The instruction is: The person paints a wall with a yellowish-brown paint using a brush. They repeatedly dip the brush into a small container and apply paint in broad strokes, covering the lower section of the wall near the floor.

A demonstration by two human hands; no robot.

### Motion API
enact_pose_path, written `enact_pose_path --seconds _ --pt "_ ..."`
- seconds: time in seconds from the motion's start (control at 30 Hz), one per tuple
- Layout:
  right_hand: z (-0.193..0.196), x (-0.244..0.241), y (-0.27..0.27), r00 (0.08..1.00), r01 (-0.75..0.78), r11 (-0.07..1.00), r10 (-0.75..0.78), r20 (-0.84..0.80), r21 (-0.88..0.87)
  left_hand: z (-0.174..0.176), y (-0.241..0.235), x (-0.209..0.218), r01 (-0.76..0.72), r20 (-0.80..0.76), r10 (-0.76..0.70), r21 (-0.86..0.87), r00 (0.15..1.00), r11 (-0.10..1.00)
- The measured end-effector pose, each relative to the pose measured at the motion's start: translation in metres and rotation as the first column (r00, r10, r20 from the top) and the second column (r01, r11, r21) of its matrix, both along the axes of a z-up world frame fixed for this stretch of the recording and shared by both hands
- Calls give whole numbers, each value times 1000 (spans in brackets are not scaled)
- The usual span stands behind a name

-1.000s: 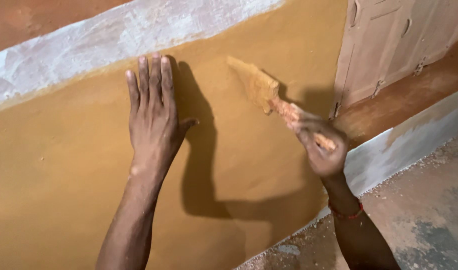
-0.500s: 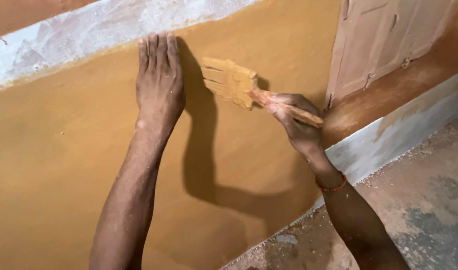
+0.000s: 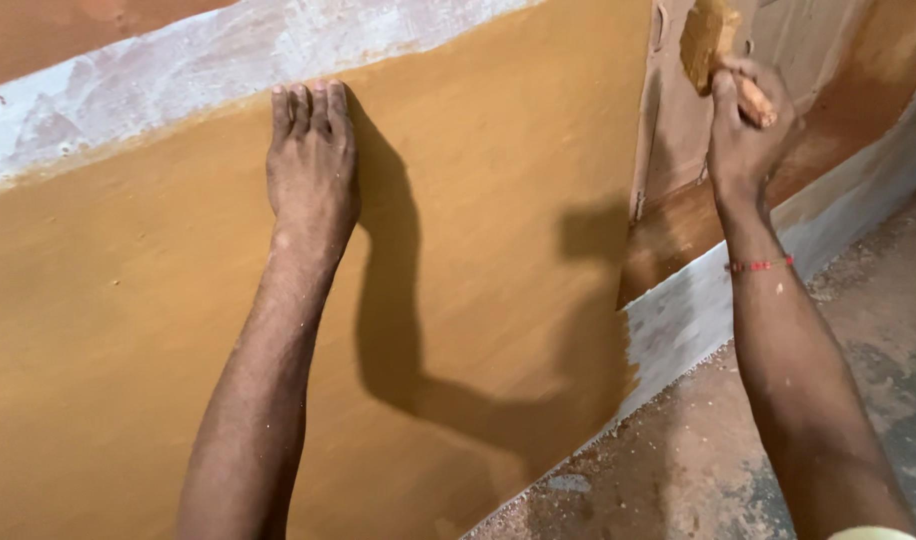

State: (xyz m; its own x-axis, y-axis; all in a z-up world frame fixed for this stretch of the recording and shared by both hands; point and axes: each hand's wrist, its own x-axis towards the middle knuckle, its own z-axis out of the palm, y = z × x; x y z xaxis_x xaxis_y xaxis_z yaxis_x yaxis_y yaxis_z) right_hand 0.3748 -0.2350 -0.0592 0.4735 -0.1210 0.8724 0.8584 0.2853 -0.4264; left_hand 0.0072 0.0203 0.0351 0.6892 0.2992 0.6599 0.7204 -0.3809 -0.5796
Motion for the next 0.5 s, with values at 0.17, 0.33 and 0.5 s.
enact_pose_path --seconds 0.17,0.33,0.5 --pt "19 2 40 955 -236 969 245 166 -74 -5 0 5 -27 8 27 18 1000 999" --pt "-23 -84 55 831 -460 859 506 230 -227 -7 -3 8 -68 1 68 -8 998 998" --pt "-54 -136 36 833 -443 838 516 200 -318 -10 -8 6 -89 2 89 2 996 996"
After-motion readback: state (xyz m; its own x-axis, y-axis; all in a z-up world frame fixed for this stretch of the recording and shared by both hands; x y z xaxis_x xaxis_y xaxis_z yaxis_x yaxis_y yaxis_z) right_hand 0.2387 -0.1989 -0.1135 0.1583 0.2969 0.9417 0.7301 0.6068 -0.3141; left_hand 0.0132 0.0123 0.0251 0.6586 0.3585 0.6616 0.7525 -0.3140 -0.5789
